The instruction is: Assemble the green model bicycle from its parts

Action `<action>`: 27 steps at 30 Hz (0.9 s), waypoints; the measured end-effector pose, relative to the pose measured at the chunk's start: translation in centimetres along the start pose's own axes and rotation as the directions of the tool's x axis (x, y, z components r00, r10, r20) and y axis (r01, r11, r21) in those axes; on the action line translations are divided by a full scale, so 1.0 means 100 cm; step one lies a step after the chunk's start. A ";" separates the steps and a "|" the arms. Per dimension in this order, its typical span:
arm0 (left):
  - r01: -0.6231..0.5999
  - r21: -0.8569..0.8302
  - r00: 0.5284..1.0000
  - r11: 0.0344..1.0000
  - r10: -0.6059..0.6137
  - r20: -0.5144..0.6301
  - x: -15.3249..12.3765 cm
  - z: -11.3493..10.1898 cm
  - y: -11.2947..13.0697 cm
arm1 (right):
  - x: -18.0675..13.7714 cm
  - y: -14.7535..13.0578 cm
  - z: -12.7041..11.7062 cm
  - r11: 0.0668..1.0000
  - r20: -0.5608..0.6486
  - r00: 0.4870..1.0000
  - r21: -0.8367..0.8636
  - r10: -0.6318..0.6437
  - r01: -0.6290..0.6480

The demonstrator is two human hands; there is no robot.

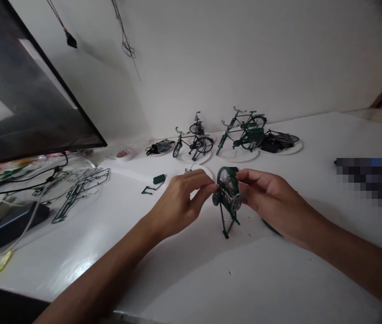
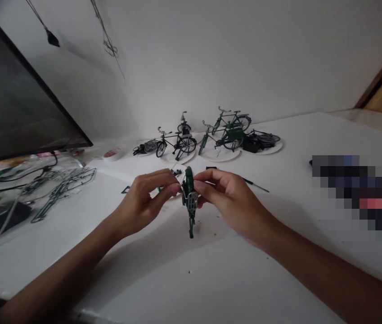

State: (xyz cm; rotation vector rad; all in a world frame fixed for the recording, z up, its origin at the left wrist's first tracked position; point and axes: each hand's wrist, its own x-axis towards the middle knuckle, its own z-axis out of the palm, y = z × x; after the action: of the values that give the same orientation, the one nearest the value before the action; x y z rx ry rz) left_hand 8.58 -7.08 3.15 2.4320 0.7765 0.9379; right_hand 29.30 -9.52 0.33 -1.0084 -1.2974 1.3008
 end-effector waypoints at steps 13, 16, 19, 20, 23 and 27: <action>-0.097 0.133 0.993 0.986 0.086 0.082 -0.001 -0.008 0.003 | -0.004 -0.005 0.003 0.984 -0.018 0.996 -0.155 -0.086 0.082; -0.111 0.177 0.989 0.978 0.091 0.115 -0.002 -0.010 0.003 | -0.005 -0.005 0.004 0.979 -0.049 0.994 -0.186 -0.096 0.085; -0.101 0.219 0.989 0.971 0.073 0.130 -0.001 -0.009 0.002 | -0.006 -0.005 0.004 0.981 -0.072 0.994 -0.180 -0.084 0.070; -0.093 0.224 0.990 0.970 0.065 0.128 -0.001 -0.009 0.002 | -0.006 -0.006 0.004 0.982 -0.069 0.994 -0.178 -0.079 0.066; -0.070 0.198 0.993 0.978 0.050 0.106 -0.001 -0.009 0.001 | -0.006 -0.006 0.003 0.983 -0.038 0.997 -0.170 -0.072 0.064; -0.071 0.156 0.994 0.985 0.057 0.095 -0.001 -0.010 0.000 | -0.005 -0.006 0.001 0.987 -0.010 0.998 -0.146 -0.066 0.064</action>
State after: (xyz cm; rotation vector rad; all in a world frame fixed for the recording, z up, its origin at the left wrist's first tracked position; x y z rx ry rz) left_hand 7.80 -7.02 3.80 2.6323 0.7718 0.8107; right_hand 29.34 -10.05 0.87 -1.0652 -1.4186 1.1604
